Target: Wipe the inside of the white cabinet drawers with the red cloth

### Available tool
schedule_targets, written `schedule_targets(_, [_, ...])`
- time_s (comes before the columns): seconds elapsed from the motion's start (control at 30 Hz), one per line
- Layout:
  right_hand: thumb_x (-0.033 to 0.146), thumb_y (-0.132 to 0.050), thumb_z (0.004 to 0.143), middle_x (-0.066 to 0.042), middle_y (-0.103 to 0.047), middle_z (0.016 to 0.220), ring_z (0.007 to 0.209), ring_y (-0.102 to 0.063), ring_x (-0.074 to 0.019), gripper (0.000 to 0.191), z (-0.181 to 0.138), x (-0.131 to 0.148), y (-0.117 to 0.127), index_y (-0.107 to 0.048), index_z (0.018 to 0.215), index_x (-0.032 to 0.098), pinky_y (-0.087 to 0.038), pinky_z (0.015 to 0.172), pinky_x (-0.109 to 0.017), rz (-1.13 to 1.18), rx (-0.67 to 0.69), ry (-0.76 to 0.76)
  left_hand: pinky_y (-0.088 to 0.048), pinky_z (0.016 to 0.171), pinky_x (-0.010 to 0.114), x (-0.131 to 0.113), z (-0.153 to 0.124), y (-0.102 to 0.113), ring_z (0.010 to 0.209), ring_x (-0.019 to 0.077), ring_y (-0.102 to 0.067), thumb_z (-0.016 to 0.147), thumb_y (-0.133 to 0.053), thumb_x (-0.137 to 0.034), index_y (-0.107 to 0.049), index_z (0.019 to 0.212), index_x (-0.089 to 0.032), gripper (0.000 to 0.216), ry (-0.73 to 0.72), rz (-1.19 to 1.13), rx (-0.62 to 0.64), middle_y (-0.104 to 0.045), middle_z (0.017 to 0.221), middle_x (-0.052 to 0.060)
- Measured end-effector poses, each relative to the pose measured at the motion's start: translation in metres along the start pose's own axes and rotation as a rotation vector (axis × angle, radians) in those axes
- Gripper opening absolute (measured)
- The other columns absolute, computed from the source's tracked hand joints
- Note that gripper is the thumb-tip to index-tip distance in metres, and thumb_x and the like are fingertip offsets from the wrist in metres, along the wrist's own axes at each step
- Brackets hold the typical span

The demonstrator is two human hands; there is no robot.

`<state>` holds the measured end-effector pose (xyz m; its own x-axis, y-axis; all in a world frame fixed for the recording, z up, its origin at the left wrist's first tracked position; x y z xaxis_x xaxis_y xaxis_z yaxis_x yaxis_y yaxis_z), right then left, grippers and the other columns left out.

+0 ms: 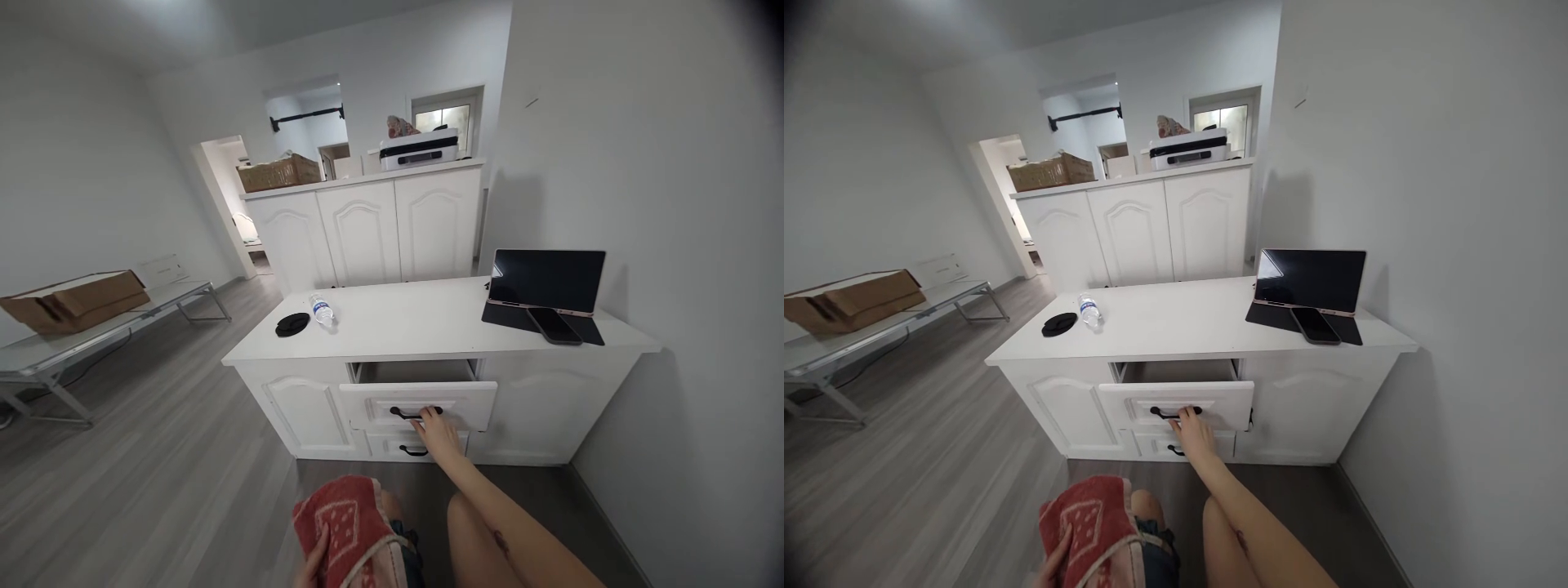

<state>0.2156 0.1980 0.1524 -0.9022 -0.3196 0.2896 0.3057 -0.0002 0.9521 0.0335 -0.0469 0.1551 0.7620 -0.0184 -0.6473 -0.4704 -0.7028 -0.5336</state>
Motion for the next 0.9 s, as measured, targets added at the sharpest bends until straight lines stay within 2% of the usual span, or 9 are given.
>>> schedule_targets(0.1, [0.036,-0.042,0.097,-0.011,-0.062,0.119,0.091,-0.067,-0.0239,0.031,-0.018,0.002,-0.001,-0.059,0.113,0.017,-0.048,0.067,-0.032,0.021,0.004,0.02,-0.04,0.108,0.048,-0.007,-0.003,-0.012,0.122,0.0329,-0.053,0.079,-0.065,-0.026,-0.054,0.136,-0.024,0.058,0.009,-0.077,-0.024,-0.072,0.112,0.01])
schedule_targets(0.17, [0.036,-0.041,0.097,-0.01,-0.063,0.116,0.088,-0.068,-0.0229,0.03,-0.03,0.002,-0.003,-0.06,0.111,0.017,-0.048,0.066,-0.031,0.034,-0.001,0.033,-0.045,0.104,0.047,-0.018,-0.005,-0.018,0.11,0.032,-0.062,0.081,-0.062,-0.018,-0.051,0.138,-0.02,0.058,-0.006,-0.097,-0.052,-0.075,0.102,0.011])
schedule_targets(0.27, [0.035,-0.04,0.097,-0.008,-0.064,0.111,0.083,-0.069,-0.0216,0.028,-0.047,0.002,-0.007,-0.06,0.108,0.018,-0.048,0.063,-0.029,0.028,-0.012,0.057,-0.052,0.096,0.044,-0.039,-0.005,-0.024,0.092,0.0286,-0.071,0.082,-0.06,-0.013,-0.05,0.137,-0.017,0.056,-0.043,-0.096,-0.063,-0.078,0.088,0.008])
schedule_targets(0.4, [0.033,-0.04,0.097,-0.009,-0.065,0.11,0.081,-0.07,-0.0224,0.028,-0.066,0.006,-0.005,-0.061,0.107,0.017,-0.051,0.062,-0.03,0.003,0.02,0.079,-0.058,0.086,0.04,-0.068,0.002,-0.032,0.082,0.0252,-0.073,0.081,-0.063,-0.014,-0.06,0.121,-0.017,0.04,-0.102,0.0,-0.057,-0.078,0.087,0.006])
schedule_targets(0.5, [0.031,-0.041,0.097,-0.011,-0.065,0.115,0.083,-0.07,-0.0237,0.029,-0.079,0.01,0.0,-0.061,0.111,0.016,-0.053,0.064,-0.031,0.002,0.074,0.069,-0.061,0.075,0.038,-0.089,0.01,-0.049,0.078,0.0257,-0.073,0.077,-0.069,-0.017,-0.066,0.105,-0.015,0.028,-0.152,0.158,-0.023,-0.077,0.084,0.007])
schedule_targets(0.63, [0.031,-0.041,0.097,-0.015,-0.063,0.122,0.084,-0.07,-0.0248,0.032,-0.095,0.015,0.005,-0.062,0.114,0.015,-0.056,0.066,-0.032,0.024,0.114,0.045,-0.059,0.06,0.032,-0.114,0.021,-0.085,0.065,0.0221,-0.071,0.073,-0.073,-0.02,-0.067,0.089,-0.013,0.018,-0.166,0.276,0.083,-0.075,0.076,0.008])
schedule_targets(0.77, [0.03,-0.04,0.097,-0.015,-0.063,0.122,0.082,-0.071,-0.0236,0.032,-0.108,0.018,0.004,-0.063,0.114,0.016,-0.056,0.065,-0.031,0.057,0.11,0.025,-0.055,0.059,0.028,-0.141,0.042,-0.133,0.059,0.0168,-0.067,0.071,-0.073,-0.022,-0.065,0.082,-0.015,0.015,-0.243,0.286,0.188,-0.073,0.072,0.005])
schedule_targets(0.83, [0.03,-0.041,0.096,-0.014,-0.063,0.123,0.082,-0.071,-0.0228,0.031,-0.113,0.017,0.002,-0.063,0.114,0.017,-0.056,0.065,-0.03,0.067,0.1,0.027,-0.055,0.062,0.028,-0.149,0.059,-0.161,0.062,0.0171,-0.066,0.071,-0.073,-0.024,-0.064,0.08,-0.015,0.016,-0.286,0.403,0.224,-0.072,0.072,0.005])
schedule_targets(0.9, [0.03,-0.043,0.096,-0.014,-0.063,0.124,0.082,-0.071,-0.0223,0.029,-0.116,0.015,0.0,-0.064,0.113,0.018,-0.056,0.066,-0.029,0.077,0.081,0.038,-0.054,0.068,0.031,-0.149,0.078,-0.194,0.071,0.0201,-0.068,0.073,-0.07,-0.03,-0.064,0.082,-0.015,0.018,-0.361,0.664,0.276,-0.073,0.078,0.008])
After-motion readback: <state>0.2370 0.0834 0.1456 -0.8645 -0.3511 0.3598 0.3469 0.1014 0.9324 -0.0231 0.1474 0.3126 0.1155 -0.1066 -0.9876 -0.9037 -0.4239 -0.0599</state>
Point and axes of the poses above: each hand's wrist, its own z-axis towards the middle knuckle, its own y-axis out of the back of the hand, x = y × z, the point moved 4 cm from there along z, towards the middle knuckle
